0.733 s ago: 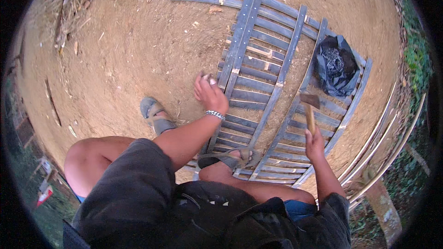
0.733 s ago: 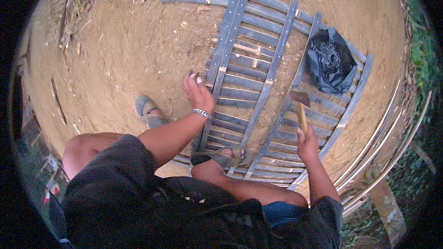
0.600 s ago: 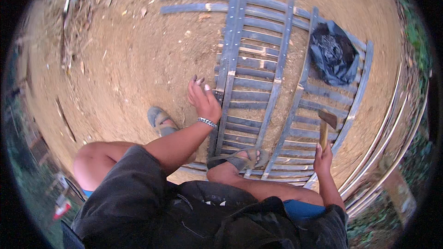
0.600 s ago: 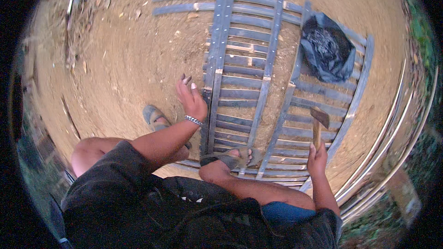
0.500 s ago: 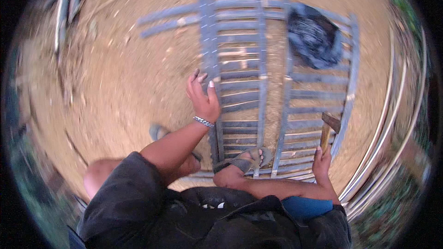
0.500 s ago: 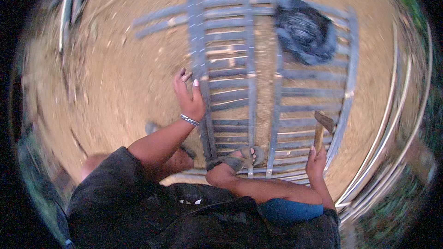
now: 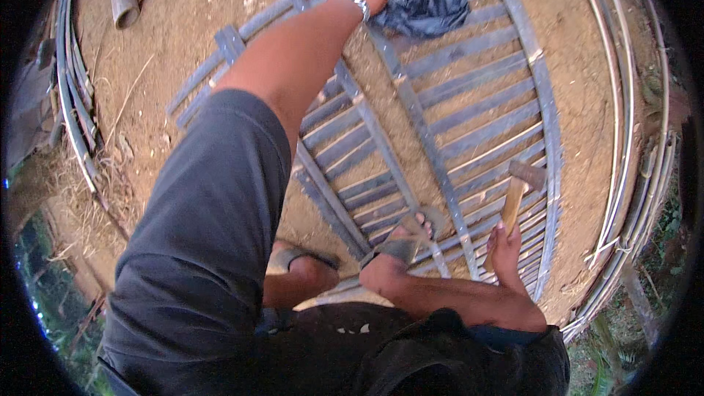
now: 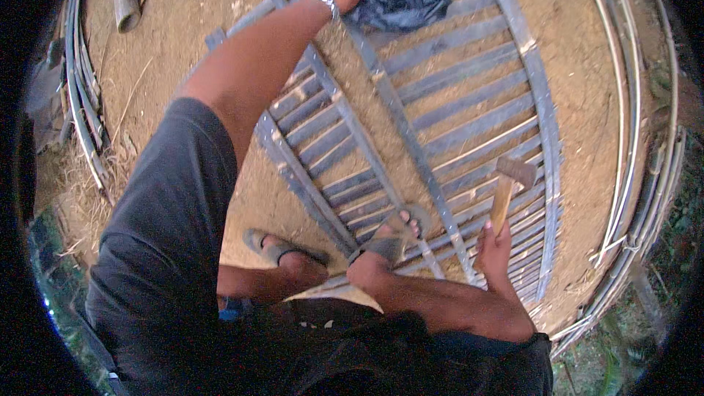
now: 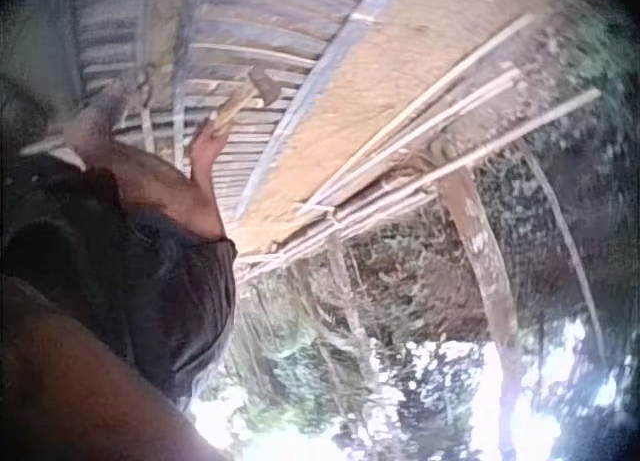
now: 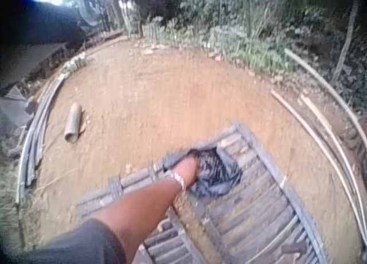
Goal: The person hammers nails into a bamboo lattice structure using a wooden mallet. They repeatedly pick up nails from a black plastic bag and drive them into the bamboo frame to secure the pieces together.
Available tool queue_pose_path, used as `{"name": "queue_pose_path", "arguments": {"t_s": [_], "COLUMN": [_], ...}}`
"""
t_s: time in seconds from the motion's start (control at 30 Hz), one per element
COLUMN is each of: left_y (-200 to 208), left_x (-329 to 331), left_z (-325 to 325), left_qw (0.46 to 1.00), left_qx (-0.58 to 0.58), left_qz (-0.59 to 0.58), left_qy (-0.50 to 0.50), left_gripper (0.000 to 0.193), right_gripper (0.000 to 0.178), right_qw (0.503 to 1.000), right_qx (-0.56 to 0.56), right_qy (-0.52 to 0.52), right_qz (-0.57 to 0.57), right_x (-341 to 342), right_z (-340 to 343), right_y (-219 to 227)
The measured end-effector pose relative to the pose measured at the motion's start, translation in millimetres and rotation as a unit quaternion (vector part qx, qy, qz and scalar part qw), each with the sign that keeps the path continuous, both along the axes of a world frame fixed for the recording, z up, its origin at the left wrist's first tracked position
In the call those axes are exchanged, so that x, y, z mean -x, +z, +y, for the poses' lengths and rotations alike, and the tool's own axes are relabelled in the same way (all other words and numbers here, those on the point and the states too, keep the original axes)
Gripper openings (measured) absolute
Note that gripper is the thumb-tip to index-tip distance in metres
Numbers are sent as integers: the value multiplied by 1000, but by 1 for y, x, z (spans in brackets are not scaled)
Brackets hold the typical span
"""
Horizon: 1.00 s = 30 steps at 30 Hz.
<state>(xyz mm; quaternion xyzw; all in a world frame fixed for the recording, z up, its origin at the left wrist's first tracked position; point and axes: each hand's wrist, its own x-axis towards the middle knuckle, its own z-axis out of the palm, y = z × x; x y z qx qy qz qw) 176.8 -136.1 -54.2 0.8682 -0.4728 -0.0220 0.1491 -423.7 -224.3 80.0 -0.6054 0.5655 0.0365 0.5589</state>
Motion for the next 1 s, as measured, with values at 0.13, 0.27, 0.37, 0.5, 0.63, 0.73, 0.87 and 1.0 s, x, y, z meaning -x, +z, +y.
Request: {"name": "queue_pose_path", "arguments": {"t_s": [0.13,0.27,0.37,0.5,0.63,0.73,0.87,1.0], "left_y": [-15,-4,-23,-13,-12,-13,9,28], "left_x": [-2,-13,-23,-13,-13,-13,-12,-15], "left_z": [-7,-5,-7,-18,-20,-25,-27,-25], "left_qw": [999,997,997,991,994,994,992,991], "left_qx": [3,17,16,64,-30,-43,-118,-35], "left_qz": [20,63,73,92,84,87,-13,98], "left_qy": [29,35,37,73,58,49,-37,85], "left_gripper": [16,21,25,29,28,29,30,26], "right_gripper": [20,23,25,23,20,27,25,18], "right_qw": [1000,999,999,998,996,992,990,989], "right_qx": [7,20,16,-4,-14,-41,-61,-59], "right_qy": [17,29,44,65,86,115,124,135], "right_qz": [23,27,2,12,-9,12,0,-5], "right_x": [-10,-17,-27,-33,-62,-63,-68,-71], "right_z": [1,-4,-8,-13,-5,-11,-11,-12], "right_y": [11,8,1,-2,0,-5,-8,-15]}}
